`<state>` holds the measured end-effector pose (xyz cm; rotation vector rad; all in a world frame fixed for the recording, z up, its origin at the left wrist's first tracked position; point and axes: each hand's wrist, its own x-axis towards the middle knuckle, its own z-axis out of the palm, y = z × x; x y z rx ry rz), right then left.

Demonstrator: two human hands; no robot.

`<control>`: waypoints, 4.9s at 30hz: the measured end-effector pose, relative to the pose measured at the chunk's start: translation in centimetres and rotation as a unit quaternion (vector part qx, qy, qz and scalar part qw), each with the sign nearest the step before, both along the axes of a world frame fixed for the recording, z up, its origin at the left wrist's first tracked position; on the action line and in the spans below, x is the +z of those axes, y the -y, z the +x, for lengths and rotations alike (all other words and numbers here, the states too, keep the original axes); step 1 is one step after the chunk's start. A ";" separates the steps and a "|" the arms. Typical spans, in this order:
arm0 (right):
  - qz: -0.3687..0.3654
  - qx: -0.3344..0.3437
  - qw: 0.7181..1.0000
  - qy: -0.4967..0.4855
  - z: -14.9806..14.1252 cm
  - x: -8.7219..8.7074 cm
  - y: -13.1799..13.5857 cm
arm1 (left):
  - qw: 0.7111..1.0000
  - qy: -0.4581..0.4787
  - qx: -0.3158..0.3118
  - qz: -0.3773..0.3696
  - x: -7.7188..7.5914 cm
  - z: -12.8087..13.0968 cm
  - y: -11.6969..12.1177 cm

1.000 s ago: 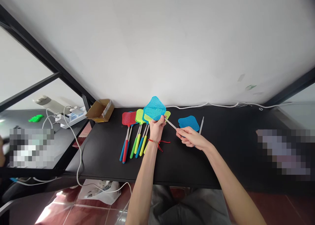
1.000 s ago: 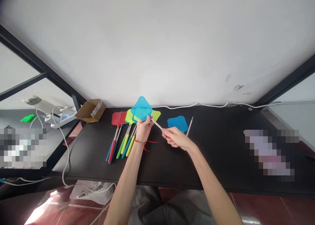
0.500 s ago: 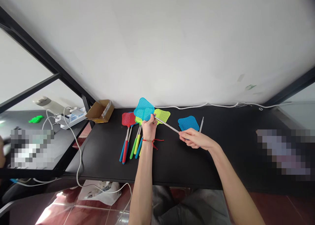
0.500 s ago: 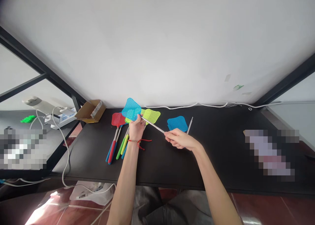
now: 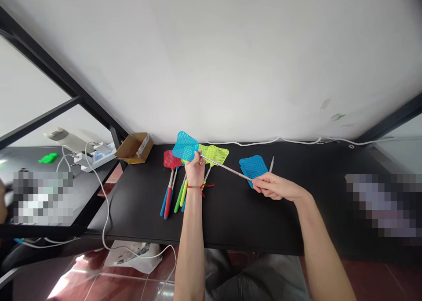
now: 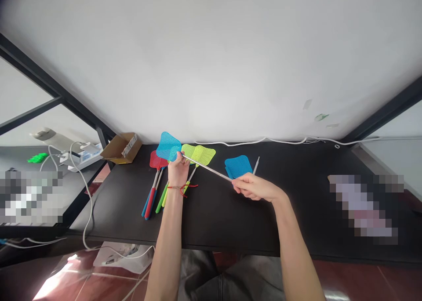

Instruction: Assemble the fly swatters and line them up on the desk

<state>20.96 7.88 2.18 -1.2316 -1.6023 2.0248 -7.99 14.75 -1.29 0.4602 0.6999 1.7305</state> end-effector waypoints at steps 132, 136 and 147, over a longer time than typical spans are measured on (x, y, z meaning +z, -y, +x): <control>0.268 -0.350 0.785 0.435 2.1 -4.6 -1.9 | 0.463 -0.869 -0.035 -0.170 1.1 -1.3 13.9; 0.276 -0.347 0.784 0.435 2.3 -4.6 -1.8 | 0.472 -0.866 -0.042 -0.160 1.4 -0.9 14.1; 0.298 -0.332 0.766 0.462 2.6 -4.4 -2.1 | 0.556 -0.824 -0.084 -0.071 2.0 10.3 8.8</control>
